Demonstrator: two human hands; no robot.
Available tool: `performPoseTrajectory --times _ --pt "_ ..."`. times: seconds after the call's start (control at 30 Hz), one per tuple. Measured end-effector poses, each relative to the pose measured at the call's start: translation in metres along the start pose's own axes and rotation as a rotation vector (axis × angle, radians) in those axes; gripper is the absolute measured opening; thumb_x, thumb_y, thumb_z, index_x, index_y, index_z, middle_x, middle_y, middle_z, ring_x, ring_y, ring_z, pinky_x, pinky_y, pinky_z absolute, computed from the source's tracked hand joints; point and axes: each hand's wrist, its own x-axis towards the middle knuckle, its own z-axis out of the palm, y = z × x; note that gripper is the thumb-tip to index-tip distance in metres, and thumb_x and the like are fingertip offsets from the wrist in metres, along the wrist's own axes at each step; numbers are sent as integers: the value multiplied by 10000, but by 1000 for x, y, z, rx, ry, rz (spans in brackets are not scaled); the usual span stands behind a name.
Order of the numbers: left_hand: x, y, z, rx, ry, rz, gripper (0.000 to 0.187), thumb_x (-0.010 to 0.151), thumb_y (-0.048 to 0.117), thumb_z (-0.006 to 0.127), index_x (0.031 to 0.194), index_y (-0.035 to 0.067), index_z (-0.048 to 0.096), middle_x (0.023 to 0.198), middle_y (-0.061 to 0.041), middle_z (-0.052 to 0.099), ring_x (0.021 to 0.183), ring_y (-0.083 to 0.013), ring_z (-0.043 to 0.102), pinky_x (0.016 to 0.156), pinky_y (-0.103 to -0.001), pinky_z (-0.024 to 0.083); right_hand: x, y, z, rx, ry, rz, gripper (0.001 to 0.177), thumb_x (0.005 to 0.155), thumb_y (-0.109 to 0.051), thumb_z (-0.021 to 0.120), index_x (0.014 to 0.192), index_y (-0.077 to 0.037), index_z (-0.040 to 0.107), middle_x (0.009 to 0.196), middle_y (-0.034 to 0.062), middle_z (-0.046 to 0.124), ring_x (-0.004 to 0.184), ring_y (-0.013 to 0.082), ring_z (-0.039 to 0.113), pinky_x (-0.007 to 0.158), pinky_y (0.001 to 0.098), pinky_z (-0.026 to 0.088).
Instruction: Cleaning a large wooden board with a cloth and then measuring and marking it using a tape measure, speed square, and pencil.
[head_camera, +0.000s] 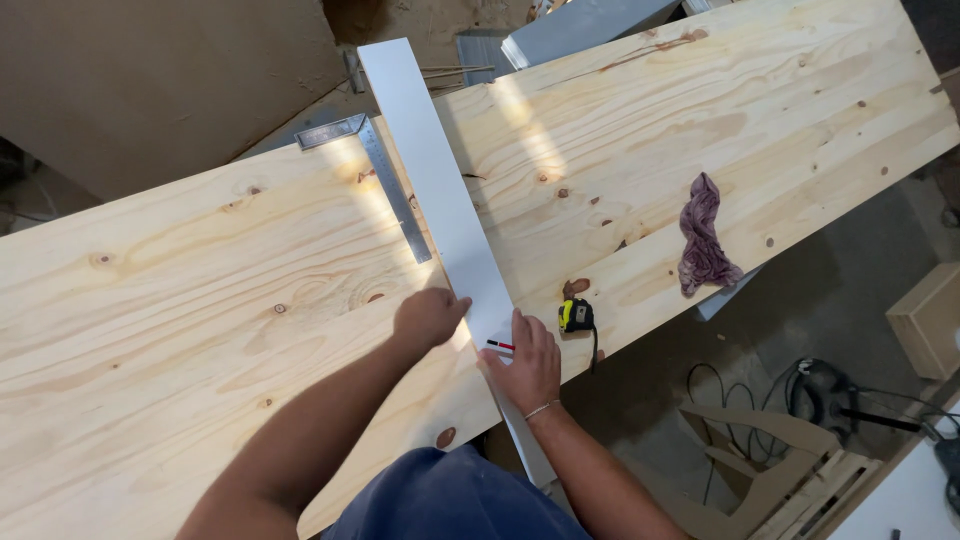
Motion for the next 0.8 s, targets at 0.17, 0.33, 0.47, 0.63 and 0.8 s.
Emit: performPoseTrajectory --times 0.17,0.33,0.47,0.63,0.8 --pt "68 -23 -78 88 432 124 456 1002 512 545 1058 99 731 907 -220 753 968 -457 721 835 -572 568 -6 2 10 -69 -19 -57 864 849 -567 693 1522 -76 463 1417 244 531 1224 409 584 1027 532 472" --pt "198 -82 -159 619 957 223 464 972 520 686 1227 136 641 1136 -102 678 1132 -349 599 959 -475 434 -2 11 26 -73 53 -91 836 843 -571 673 1499 -79 510 1374 257 568 1190 430 596 1006 550 466" --pt "231 -92 -185 552 731 203 508 1029 589 573 1315 175 640 1206 -109 680 1205 -378 569 1052 -517 364 3 27 47 -93 78 -93 851 788 -575 728 1494 -146 527 1345 211 571 1164 390 595 984 524 471" --pt "200 -73 -220 423 596 246 372 1093 380 603 1372 143 669 1230 -224 651 1124 -409 551 913 -526 418 5 41 63 -178 299 -264 873 686 -596 788 1395 -132 576 1322 127 585 1023 366 569 887 504 464" --pt "212 -96 -226 320 613 266 426 1034 380 577 1381 160 687 1207 -207 621 1160 -424 492 943 -524 371 4 42 67 -172 273 -250 880 693 -615 775 1411 -149 573 1329 124 581 1018 371 560 893 510 463"
